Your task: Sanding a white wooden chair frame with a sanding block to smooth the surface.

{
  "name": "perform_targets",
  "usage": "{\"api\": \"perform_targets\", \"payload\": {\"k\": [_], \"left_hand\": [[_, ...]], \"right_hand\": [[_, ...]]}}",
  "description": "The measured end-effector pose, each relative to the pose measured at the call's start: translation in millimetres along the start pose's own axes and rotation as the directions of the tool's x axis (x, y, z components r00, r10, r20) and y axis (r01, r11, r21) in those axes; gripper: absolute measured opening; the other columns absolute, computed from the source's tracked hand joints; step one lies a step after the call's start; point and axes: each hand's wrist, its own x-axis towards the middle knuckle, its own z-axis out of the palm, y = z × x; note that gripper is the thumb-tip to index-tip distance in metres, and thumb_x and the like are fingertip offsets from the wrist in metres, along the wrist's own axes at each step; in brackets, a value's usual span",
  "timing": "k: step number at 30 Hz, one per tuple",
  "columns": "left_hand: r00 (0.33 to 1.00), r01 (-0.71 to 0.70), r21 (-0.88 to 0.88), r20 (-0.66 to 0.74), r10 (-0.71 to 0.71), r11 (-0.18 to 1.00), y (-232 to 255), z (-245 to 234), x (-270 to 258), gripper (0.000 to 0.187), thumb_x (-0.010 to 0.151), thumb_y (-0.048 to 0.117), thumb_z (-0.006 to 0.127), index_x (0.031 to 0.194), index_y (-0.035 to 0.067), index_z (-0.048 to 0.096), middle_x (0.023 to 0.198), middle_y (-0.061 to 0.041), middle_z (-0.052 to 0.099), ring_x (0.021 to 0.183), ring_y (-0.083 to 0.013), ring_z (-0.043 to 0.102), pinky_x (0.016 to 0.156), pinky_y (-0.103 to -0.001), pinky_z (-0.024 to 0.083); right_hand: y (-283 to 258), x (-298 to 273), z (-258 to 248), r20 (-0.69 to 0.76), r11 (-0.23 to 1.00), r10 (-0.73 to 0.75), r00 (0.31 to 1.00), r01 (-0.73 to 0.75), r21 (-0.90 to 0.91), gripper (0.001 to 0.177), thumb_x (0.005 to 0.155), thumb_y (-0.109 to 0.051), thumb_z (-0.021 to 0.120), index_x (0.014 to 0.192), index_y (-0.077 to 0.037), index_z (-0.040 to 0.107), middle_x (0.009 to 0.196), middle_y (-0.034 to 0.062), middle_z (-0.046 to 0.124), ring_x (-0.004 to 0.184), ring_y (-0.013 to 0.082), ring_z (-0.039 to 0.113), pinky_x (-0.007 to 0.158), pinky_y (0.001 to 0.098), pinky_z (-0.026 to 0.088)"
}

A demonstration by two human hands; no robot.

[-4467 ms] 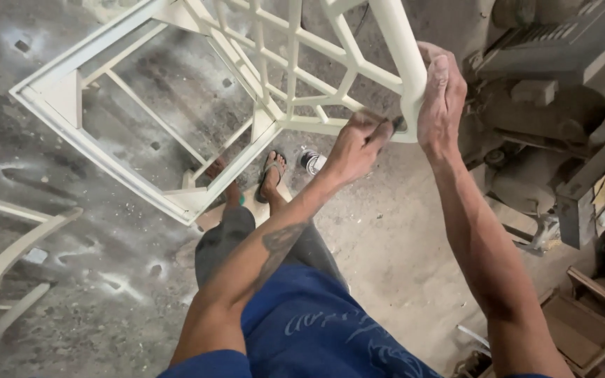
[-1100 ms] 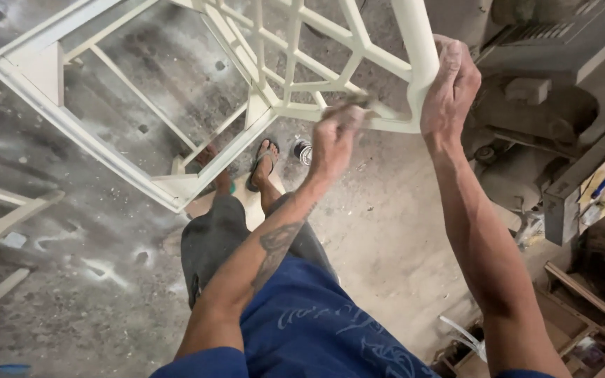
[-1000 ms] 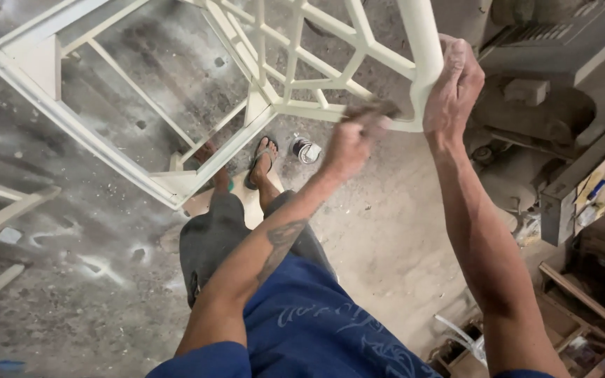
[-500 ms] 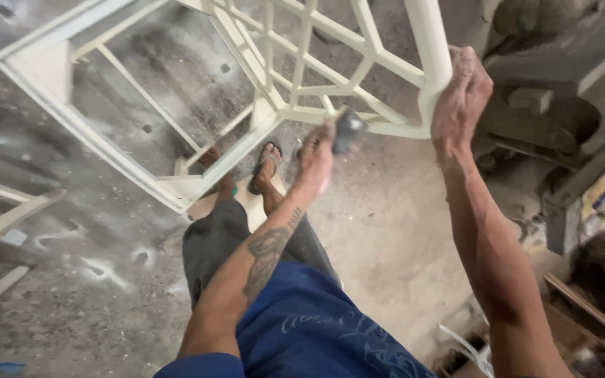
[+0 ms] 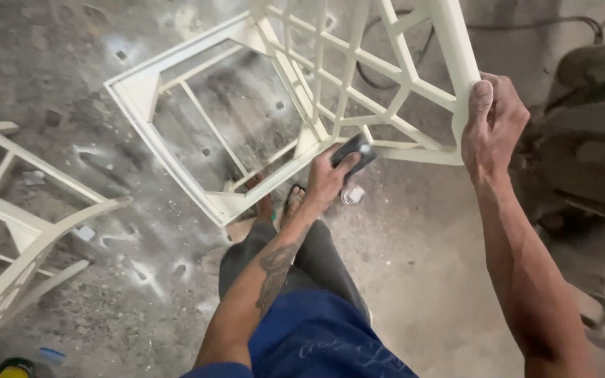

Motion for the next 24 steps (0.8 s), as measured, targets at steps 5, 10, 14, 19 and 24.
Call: {"api": "perform_targets", "payload": {"k": [5,10,14,19,24], "left_hand": [[0.973,-0.039,0.332,-0.203,0.111,0.943,-15,-32,-15,0.060,0.082,0.065,0.064,0.093,0.007,0.072,0.075,-0.002,0.067,0.068,-0.0134,0.062,0.062,-0.031,0.049],[0.970,-0.011,0.565,-0.194,0.145,0.825,-34,-51,-39,0.074,0.083,0.070,0.055,0.117,0.007,0.075,0.070,0.001,0.060,0.067,-0.0087,0.051,0.058,-0.032,0.043],[0.974,-0.030,0.645,-0.151,0.166,0.763,-15,-57,-57,0.041,0.097,0.034,0.059,0.126,0.006,0.066,0.119,-0.011,0.073,0.113,-0.0258,0.068,0.090,-0.037,0.048],[0.993,-0.073,0.736,0.115,-0.017,0.673,-2,-48,-64,0.011,0.090,0.011,0.068,0.093,0.001,0.065,0.074,-0.011,0.059,0.069,-0.0274,0.054,0.069,-0.042,0.045],[0.986,-0.099,0.608,0.166,-0.005,0.788,-17,-70,-60,0.031,0.093,0.026,0.072,0.073,0.008,0.056,0.058,-0.001,0.048,0.057,-0.0121,0.043,0.055,-0.033,0.041]], "right_hand": [[14,-5,5,0.005,0.999,-0.006,1.000,0.006,0.053,0.064,0.120,-0.050,0.038,0.114,0.007,0.067,0.088,0.0096,0.057,0.073,0.0182,0.047,0.058,0.0357,0.033],[11,-11,5,-0.106,0.962,-0.268,0.958,0.260,-0.081,0.038,0.123,-0.025,0.049,0.127,0.008,0.069,0.110,0.0232,0.068,0.093,0.0367,0.065,0.074,0.0464,0.047],[-7,-46,21,-0.401,0.859,-0.511,0.761,0.476,-0.191,0.033,0.111,-0.002,0.060,0.137,0.017,0.050,0.139,0.0366,0.050,0.129,0.0578,0.049,0.107,0.0718,0.041],[-47,-122,109,0.862,0.815,0.439,0.254,-0.516,-0.264,0.032,0.090,-0.012,0.071,0.120,-0.006,0.062,0.093,0.0101,0.065,0.088,0.0282,0.067,0.075,0.0453,0.052],[-21,-198,140,0.629,0.962,-0.080,0.773,-0.106,0.253,0.057,0.083,-0.027,0.080,0.124,-0.005,0.046,0.115,0.0250,0.058,0.095,0.0476,0.069,0.073,0.0547,0.061]]}}
